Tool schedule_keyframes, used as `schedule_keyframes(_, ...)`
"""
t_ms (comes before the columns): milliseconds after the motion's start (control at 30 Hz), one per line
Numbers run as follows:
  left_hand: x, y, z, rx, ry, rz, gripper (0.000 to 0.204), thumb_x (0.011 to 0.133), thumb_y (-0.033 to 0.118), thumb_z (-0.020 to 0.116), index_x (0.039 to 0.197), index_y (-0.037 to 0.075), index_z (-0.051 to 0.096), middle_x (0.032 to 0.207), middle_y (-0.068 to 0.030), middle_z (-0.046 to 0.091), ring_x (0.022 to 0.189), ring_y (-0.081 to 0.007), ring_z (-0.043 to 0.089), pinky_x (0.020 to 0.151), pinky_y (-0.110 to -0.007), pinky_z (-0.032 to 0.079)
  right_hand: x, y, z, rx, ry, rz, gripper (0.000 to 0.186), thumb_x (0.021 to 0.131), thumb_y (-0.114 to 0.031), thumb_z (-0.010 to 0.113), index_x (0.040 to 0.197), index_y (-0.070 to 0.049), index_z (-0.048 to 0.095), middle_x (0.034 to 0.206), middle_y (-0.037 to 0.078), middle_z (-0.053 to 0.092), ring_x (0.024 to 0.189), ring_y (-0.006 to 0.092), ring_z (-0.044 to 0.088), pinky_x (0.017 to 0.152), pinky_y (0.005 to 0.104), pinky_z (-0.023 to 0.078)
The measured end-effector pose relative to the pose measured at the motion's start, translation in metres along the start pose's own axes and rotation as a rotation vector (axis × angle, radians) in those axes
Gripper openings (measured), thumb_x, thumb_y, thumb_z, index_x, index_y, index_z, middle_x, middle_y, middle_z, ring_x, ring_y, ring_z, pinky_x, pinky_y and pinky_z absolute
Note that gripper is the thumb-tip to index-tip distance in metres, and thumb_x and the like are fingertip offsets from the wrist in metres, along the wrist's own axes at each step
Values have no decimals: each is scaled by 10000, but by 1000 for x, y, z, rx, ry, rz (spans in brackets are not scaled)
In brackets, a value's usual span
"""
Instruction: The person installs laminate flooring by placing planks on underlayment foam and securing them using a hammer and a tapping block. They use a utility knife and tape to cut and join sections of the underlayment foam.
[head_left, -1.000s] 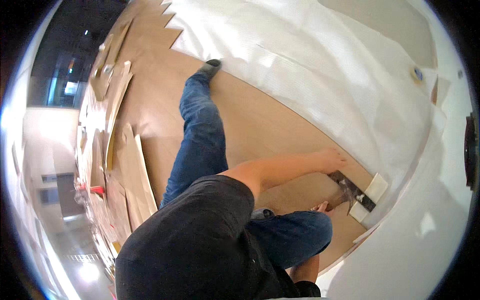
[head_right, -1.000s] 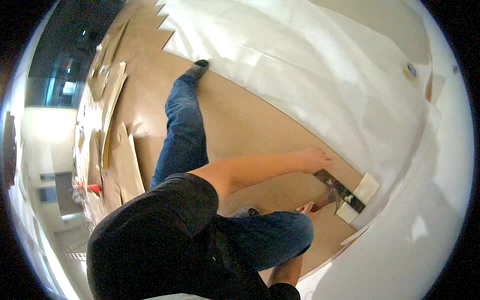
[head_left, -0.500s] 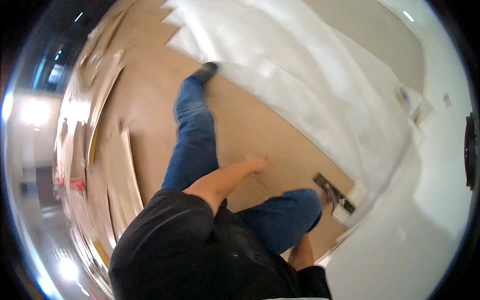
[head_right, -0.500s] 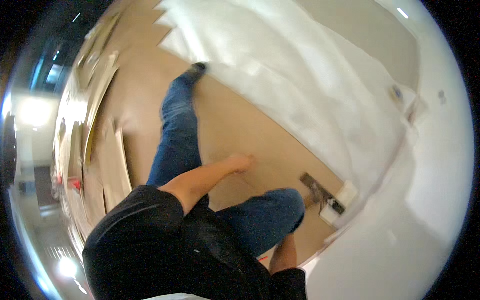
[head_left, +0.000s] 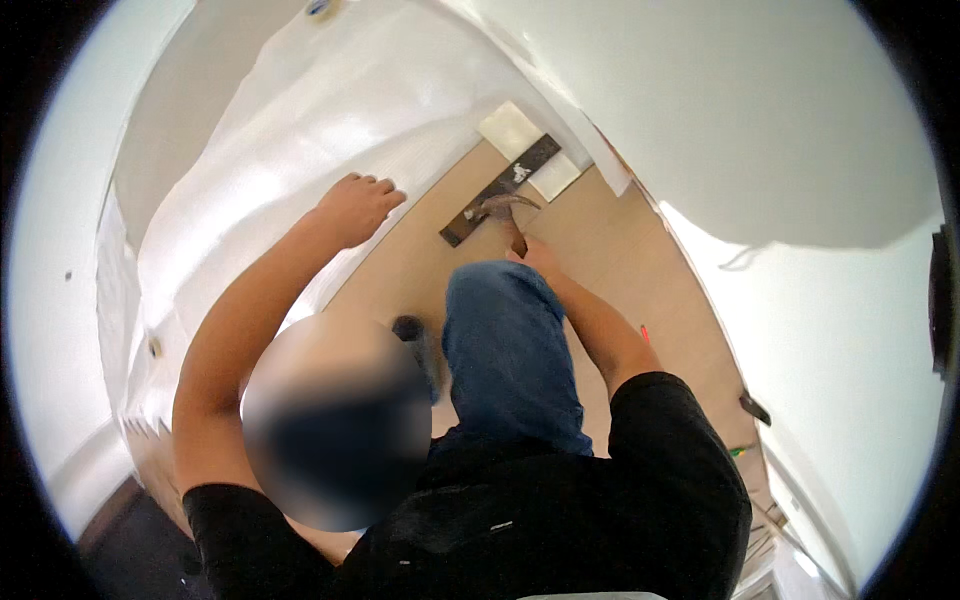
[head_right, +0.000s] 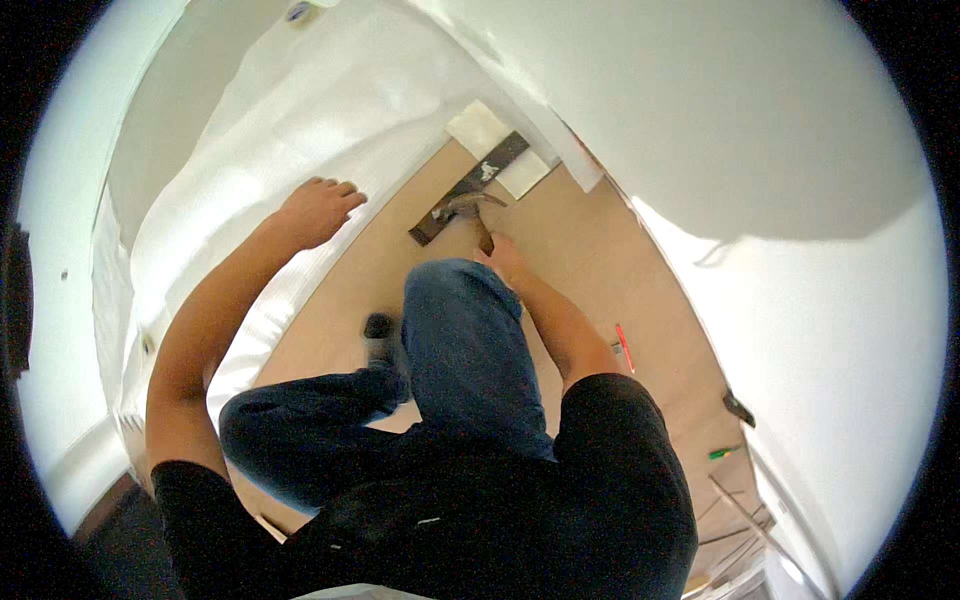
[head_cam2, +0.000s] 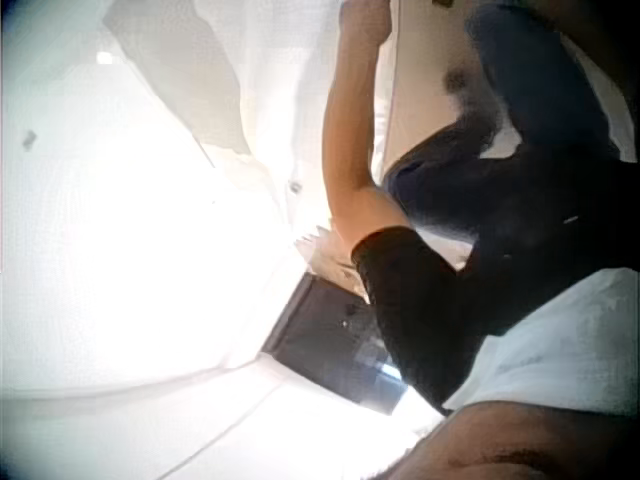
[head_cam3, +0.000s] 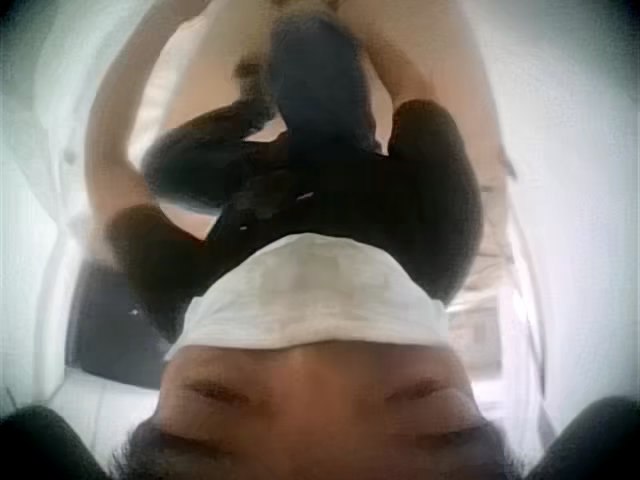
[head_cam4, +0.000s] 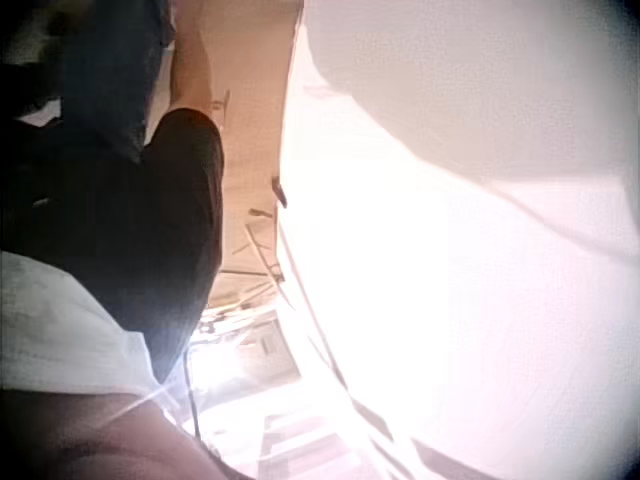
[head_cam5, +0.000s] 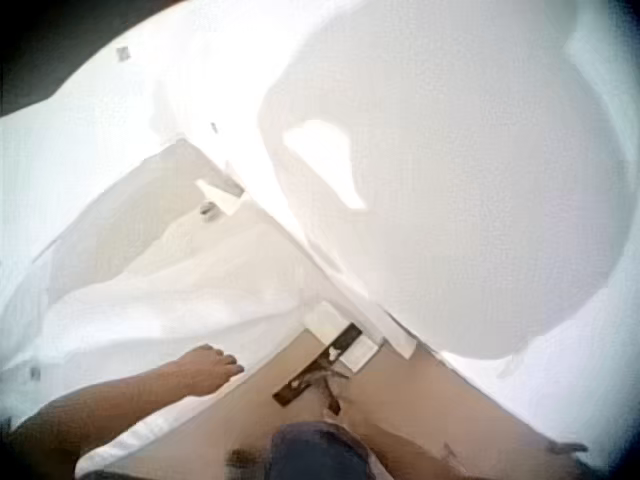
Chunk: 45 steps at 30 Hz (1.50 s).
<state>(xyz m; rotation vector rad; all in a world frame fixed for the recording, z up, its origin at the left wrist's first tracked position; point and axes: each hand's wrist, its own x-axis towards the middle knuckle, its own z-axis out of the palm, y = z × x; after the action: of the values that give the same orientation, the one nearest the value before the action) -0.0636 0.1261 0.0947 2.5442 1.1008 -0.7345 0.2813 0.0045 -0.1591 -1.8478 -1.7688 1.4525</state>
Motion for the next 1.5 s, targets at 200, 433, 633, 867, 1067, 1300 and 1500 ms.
schedule_keyframes(200, 141, 8, 48, -91, 189, 276, 350, 1010, 190, 600, 1351, 112, 598, 1396, -97, 596, 1332, -298, 542, 1151, -463, 397, -6, 33, -46, 186, -386, 108, 398, 912, -441, 643, 914, -44, 640, 726, 116, 692, 656, 272, 668, 636, 416, 523)
schedule_keyframes(433, 306, 28, 92, -272, 543, 396, 428, 1054, 272, 546, 1449, 109, 548, 1537, -109, 503, 1408, -319, 459, 1198, -463, 342, -128, -55, -186, -296, -395, 115, 266, 900, -252, 717, 1031, -27, 661, 760, 161, 668, 679, 319, 663, 651, 431, 526)
schedule_keyframes(633, 365, 44, 118, -361, 719, 471, 414, 1059, 304, 544, 1431, 121, 552, 1467, -97, 543, 1376, -321, 474, 1196, -483, 339, -103, -93, -98, -7, -32, 252, 301, 929, -246, 681, 1058, 23, 640, 826, 210, 665, 682, 344, 661, 624, 445, 522)
schedule_keyframes(867, 361, 40, 97, -214, 549, 441, 450, 1062, 329, 543, 1469, 142, 494, 1517, -127, 478, 1423, -352, 419, 1209, -519, 303, 15, -97, -23, 432, 315, 592, 291, 959, -229, 630, 1057, 36, 562, 758, 128, 632, 621, 221, 644, 576, 383, 539)
schedule_keyframes(1067, 366, 48, 99, -231, 599, 459, 472, 1065, 343, 530, 1489, 143, 472, 1515, -133, 473, 1411, -354, 424, 1208, -520, 303, -5, -90, 31, 20, 2, 427, 379, 938, -229, 639, 1197, 41, 578, 943, 206, 694, 827, 338, 689, 754, 463, 571)
schedule_keyframes(1300, 346, 22, 92, -253, 494, 388, 847, 911, 529, 696, 1577, 126, 362, 1611, -118, 398, 1494, -321, 356, 1266, -516, 232, -32, -29, -58, 86, 121, 488, 364, 914, -211, 663, 1164, 25, 542, 826, 159, 646, 667, 259, 652, 589, 401, 551)
schedule_keyframes(1500, 313, -37, 37, 170, 293, 437, 1206, 678, 544, 884, 1624, 128, 263, 1659, -90, 348, 1542, -242, 307, 1303, -487, 152, -35, 40, -94, -649, -73, 326, 506, 866, -259, 722, 1249, 18, 540, 1012, 294, 700, 920, 428, 714, 798, 517, 586)
